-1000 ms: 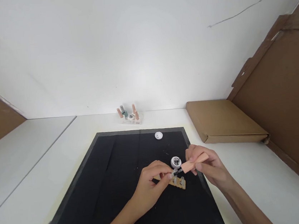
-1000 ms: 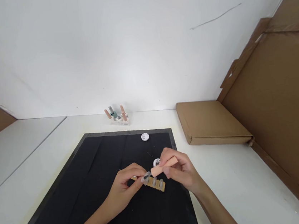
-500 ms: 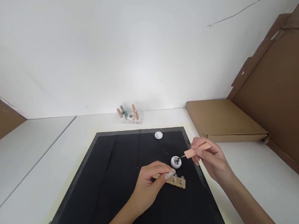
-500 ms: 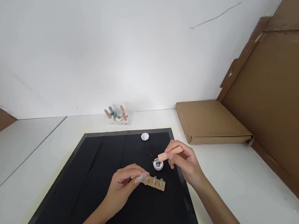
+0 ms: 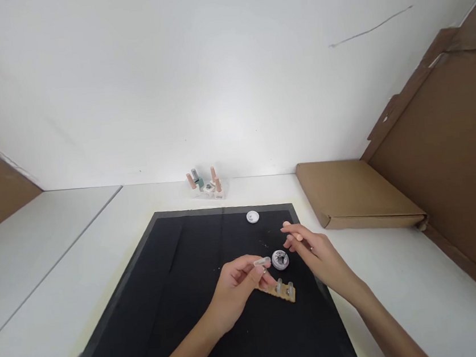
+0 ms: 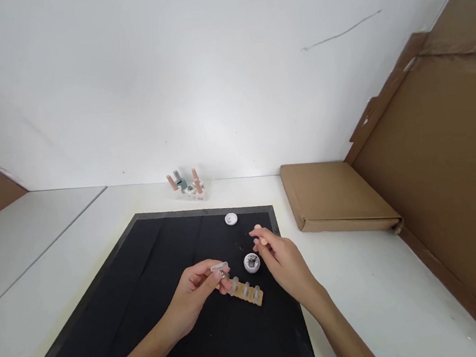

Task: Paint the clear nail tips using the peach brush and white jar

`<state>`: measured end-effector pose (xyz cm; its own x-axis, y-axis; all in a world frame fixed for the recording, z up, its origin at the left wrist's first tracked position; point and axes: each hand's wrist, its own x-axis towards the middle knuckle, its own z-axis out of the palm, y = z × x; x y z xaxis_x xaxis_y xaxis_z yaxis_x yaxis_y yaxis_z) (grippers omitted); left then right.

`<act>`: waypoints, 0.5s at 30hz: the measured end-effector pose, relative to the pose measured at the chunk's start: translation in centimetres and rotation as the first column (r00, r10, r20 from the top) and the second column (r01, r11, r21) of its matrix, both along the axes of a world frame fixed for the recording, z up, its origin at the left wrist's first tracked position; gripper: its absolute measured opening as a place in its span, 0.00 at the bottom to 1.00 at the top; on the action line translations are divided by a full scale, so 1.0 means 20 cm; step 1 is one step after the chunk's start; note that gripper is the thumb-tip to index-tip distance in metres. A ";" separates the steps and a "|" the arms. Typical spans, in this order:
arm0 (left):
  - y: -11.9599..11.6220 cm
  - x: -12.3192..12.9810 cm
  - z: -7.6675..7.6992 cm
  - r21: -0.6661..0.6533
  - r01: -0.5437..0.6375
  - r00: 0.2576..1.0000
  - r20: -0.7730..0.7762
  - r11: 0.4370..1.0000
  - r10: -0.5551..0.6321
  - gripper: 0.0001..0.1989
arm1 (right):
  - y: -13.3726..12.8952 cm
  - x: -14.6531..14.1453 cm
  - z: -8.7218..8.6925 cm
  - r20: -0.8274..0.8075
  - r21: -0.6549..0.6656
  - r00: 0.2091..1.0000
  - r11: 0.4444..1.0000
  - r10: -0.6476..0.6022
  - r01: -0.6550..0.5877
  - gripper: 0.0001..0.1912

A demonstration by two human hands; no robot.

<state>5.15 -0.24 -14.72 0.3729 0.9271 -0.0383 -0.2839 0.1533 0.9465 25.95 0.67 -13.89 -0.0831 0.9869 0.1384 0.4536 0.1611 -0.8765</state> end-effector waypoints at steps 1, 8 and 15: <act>0.00 0.00 0.00 -0.019 -0.002 1.000 0.009 1.000 0.002 0.17 | 0.00 0.00 0.00 0.056 -0.010 0.998 1.000 -0.001 0.001 0.14; -0.01 -0.01 0.05 -0.110 -0.030 0.999 0.031 0.993 0.034 0.16 | 0.00 0.00 0.01 0.258 -0.107 0.963 0.993 0.082 -0.055 0.16; 0.01 0.01 0.05 -0.119 -0.157 0.987 0.007 0.980 0.159 0.17 | 0.00 0.03 -0.02 0.291 -0.166 0.939 0.976 0.184 -0.139 0.22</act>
<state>5.36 -0.07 -13.69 0.2238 0.9637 -0.1458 -0.3282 0.2154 0.9197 26.52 0.64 -14.24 -0.2591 0.9641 -0.0578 0.6791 0.1393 -0.7207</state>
